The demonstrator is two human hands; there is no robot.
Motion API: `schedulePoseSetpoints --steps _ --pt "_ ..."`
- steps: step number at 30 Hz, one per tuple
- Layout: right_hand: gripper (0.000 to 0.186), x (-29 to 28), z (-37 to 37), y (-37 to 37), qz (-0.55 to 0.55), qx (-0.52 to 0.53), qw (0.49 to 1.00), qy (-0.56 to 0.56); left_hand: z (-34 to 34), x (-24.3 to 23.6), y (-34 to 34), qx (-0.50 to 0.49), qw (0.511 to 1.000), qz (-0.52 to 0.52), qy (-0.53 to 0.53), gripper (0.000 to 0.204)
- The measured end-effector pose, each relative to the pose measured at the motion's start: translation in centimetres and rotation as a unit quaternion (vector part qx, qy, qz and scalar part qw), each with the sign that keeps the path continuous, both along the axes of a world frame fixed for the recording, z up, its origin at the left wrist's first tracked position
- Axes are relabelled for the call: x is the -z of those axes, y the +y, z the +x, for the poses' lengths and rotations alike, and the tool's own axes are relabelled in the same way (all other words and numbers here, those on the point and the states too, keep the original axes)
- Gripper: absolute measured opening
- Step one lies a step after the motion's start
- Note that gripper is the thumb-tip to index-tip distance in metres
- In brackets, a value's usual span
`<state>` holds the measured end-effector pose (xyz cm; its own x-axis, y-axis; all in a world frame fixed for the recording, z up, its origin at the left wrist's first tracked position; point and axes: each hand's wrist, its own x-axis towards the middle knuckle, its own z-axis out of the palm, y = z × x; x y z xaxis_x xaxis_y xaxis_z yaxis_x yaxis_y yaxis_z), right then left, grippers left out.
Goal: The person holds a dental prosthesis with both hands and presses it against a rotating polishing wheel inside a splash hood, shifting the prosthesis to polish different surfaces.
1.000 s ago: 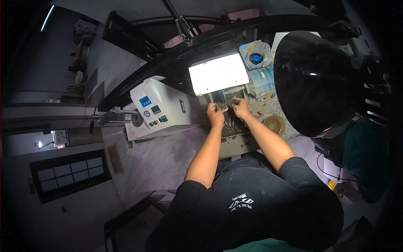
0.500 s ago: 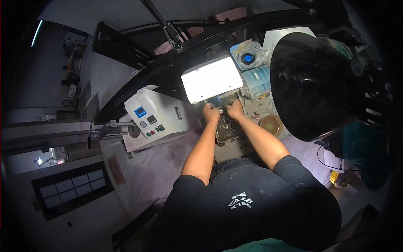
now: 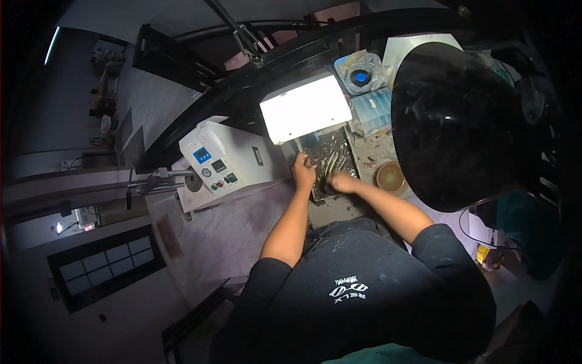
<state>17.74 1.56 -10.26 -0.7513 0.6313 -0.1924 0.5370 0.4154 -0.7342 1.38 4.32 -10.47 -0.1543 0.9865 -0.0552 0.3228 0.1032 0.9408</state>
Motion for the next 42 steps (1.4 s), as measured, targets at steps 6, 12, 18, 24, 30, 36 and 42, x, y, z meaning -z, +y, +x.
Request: schedulePoseSetpoints --steps 6,12,18,24,30,36,42 --pt "0.042 -8.2 0.3 2.2 -0.004 0.275 0.951 0.143 0.7 -2.8 -0.3 0.000 0.999 -0.024 0.030 0.016" --pt "0.040 -5.1 -0.3 3.4 0.147 0.307 0.936 0.090 1.6 -2.1 1.1 -0.077 0.973 -0.079 -0.202 0.016" --pt "0.023 -3.2 -1.7 5.5 -0.054 0.484 0.846 0.217 2.1 -2.7 2.8 -0.125 0.939 -0.091 -0.308 0.023" --pt "0.023 0.8 -2.8 7.0 -0.053 0.608 0.768 0.195 3.2 -3.5 4.6 -0.181 0.916 -0.149 -0.325 0.020" --pt "0.036 -3.1 -1.7 5.5 -0.062 0.438 0.897 0.012 -0.2 -2.4 3.8 -0.080 0.972 -0.134 -0.178 0.015" --pt "0.061 -4.3 -2.5 -0.6 0.037 0.201 0.961 -0.186 -1.3 -1.8 1.1 0.005 0.997 -0.066 -0.047 0.009" --pt "0.034 0.7 -2.9 -4.0 -0.017 0.048 0.994 -0.095 -0.8 -4.1 0.3 -0.012 0.984 -0.079 -0.160 0.017"
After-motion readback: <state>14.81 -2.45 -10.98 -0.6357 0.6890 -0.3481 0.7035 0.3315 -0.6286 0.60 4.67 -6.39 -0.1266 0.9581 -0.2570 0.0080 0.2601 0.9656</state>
